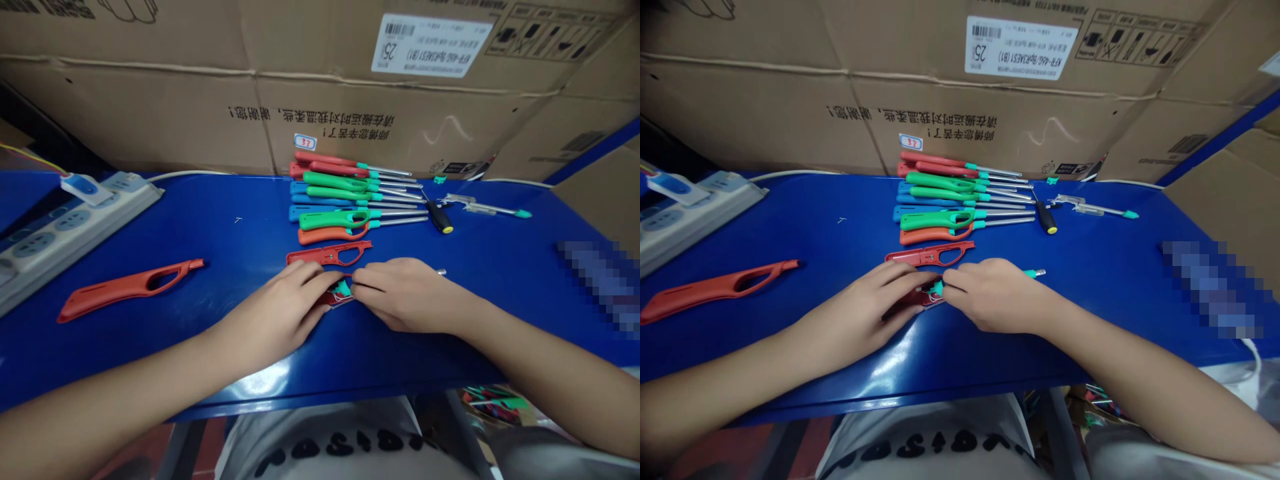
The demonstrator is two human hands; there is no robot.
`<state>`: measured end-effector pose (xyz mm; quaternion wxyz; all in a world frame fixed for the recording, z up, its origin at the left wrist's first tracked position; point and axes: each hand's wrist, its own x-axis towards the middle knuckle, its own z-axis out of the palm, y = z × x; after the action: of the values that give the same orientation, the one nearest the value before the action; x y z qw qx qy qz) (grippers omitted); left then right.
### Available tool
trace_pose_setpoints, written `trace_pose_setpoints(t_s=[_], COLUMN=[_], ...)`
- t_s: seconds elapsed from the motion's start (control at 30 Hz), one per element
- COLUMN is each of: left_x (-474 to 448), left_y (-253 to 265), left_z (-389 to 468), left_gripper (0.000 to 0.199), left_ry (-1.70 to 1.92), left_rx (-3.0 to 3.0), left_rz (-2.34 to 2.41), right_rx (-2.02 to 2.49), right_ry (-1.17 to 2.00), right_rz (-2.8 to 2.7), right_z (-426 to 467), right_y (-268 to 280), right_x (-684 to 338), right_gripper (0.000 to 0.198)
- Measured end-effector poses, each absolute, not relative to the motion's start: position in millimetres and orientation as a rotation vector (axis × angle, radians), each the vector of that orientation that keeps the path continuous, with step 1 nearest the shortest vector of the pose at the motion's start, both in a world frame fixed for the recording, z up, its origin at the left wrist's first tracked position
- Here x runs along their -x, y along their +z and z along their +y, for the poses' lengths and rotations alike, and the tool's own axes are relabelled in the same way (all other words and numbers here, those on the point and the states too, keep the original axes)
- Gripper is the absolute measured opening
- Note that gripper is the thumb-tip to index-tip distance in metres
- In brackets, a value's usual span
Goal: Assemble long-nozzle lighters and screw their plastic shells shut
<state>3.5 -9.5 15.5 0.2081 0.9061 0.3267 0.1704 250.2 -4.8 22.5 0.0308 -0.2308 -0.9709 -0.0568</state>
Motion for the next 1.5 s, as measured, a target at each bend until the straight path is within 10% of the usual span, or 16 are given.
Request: trace_pose_setpoints(t_s=[0.53, 0.8, 1.3, 1.5], left_x=[0, 2, 1, -7], left_y=[16, 21, 13, 12], left_z=[-15, -14, -3, -3], left_gripper=[0.049, 0.040, 0.045, 0.043], left_ry=[0.228, 0.276, 0.606, 0.833], left_rx=[-2.803, -2.837, -2.604, -2.347], left_rz=[0.927, 0.924, 0.928, 1.012], right_rx=[1.582, 2.366, 1.978, 1.054], right_ry=[-0.147, -0.046, 0.118, 0.407], right_rz=[-2.080, -1.668, -1.695, -1.588], right_z=[50, 82, 71, 31], right_y=[34, 36, 52, 25], right_x=[-323, -443, -397, -257], right_gripper=[0.038, 0.017, 0.008, 0.017])
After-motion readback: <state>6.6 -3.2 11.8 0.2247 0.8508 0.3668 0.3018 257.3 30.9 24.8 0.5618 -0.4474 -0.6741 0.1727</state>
